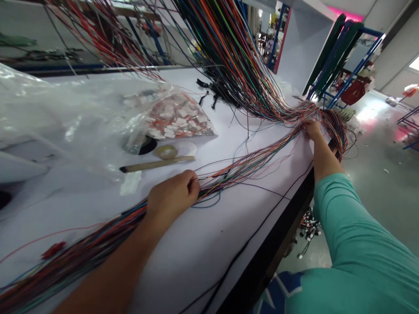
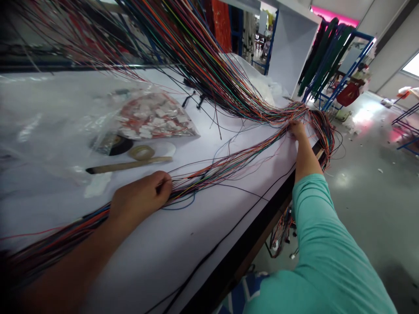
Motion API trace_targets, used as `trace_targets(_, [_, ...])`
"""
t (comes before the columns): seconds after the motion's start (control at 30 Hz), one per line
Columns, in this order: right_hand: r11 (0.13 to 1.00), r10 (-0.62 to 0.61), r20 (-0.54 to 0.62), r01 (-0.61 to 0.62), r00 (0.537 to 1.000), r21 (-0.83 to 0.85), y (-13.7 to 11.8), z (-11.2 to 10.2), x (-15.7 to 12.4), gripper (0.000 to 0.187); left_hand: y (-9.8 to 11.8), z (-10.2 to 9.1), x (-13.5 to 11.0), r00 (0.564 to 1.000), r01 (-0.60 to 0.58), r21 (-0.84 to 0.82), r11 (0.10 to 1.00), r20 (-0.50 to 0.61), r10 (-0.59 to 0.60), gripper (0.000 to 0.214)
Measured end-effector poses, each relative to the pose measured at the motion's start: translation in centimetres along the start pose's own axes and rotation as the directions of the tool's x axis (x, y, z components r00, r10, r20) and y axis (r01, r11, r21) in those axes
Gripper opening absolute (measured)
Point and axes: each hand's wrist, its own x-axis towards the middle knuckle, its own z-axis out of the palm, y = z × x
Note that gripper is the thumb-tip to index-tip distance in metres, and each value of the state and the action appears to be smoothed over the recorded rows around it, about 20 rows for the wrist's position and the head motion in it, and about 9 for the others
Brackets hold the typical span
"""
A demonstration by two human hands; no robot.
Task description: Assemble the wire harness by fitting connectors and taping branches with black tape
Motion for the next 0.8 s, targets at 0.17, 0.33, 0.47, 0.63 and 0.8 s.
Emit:
trace_targets(0.17, [0.974,-0.04,-0.007,0.038,0.999,-0.222,0.3,-0.3,0.4,0.031,-0.1,0.0,0.0,1.0,0.009,-0.007,1.0,0.012,-0.009,0.03])
trace_targets(0.33, [0.918,-0.089,0.038,0.096,0.995,-0.386,0.5,-0.1,0.8,0.033,0.2,-0.2,-0.2,0.999,0.025,-0.01,1.0,0.037,-0.025,0.032])
trace_targets(0.47, [0.852,-0.131,0.093,0.16,0.987,-0.498,0.3,-0.3,1.0,0.035,0.1,-0.2,-0.1,0.999,0.019,-0.011,1.0,0.043,-0.019,0.03])
trace_targets(0.63, [0.713,-0.226,0.207,0.306,0.952,-0.63,-0.2,-1.0,0.5,0.037,-0.1,0.0,-0.1,0.999,0.025,-0.006,1.0,0.023,-0.025,0.031])
trace_targets(0.8, [0.597,-0.258,0.294,0.391,0.92,-0.7,-0.8,-1.5,-0.3,0.04,-0.2,0.2,0.0,1.0,0.014,-0.018,1.0,0.012,-0.014,0.033])
